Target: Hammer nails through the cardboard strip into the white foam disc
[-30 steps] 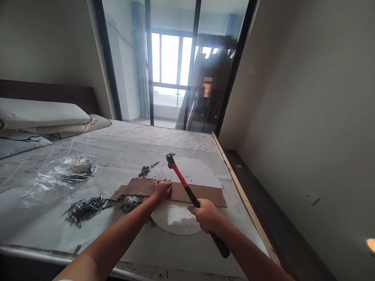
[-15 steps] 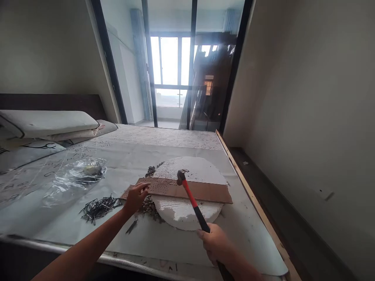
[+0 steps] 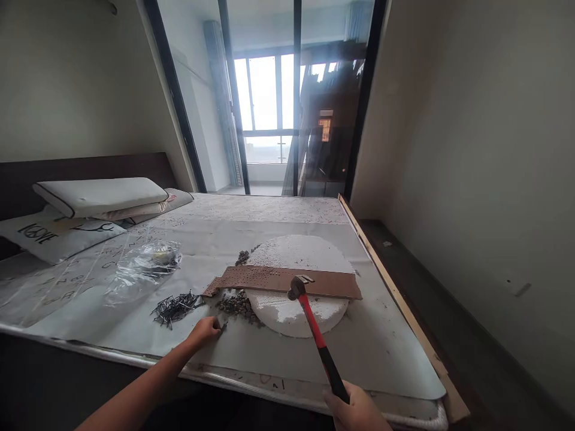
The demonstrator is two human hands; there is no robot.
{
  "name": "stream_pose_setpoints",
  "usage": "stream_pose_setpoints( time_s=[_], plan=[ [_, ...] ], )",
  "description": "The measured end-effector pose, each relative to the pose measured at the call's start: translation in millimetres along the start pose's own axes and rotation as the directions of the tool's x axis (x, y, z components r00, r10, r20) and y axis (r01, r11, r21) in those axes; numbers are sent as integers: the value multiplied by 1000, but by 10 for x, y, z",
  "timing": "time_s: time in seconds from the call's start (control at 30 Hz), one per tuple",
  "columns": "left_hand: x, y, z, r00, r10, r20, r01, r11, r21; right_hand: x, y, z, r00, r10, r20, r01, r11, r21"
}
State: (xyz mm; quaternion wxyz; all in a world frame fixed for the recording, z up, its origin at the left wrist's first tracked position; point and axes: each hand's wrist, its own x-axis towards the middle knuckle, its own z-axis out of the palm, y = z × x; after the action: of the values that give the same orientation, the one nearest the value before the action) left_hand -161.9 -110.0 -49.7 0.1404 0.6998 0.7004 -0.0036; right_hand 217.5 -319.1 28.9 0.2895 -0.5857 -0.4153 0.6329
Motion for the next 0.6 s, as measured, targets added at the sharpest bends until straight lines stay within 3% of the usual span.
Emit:
stream_pose_setpoints(
  time_s=[0.17, 0.37, 0.47, 0.6],
  plan=[
    [26, 98, -129, 998, 2, -63, -5, 999, -37, -55, -9, -56, 999, -28, 16, 28, 999, 41],
    [49, 217, -527, 998, 40, -41, -54, 912, -407, -115, -22, -126, 999, 5, 31, -8, 996, 94],
    [109, 486, -748, 987, 140, -79, -160, 847, -506, -126, -37, -131, 1000, -10, 11, 8, 988, 153],
    [250, 1074, -921, 960, 250, -124, -274, 762, -587, -112, -67, -145, 999, -34, 39, 26, 980, 195]
  ],
)
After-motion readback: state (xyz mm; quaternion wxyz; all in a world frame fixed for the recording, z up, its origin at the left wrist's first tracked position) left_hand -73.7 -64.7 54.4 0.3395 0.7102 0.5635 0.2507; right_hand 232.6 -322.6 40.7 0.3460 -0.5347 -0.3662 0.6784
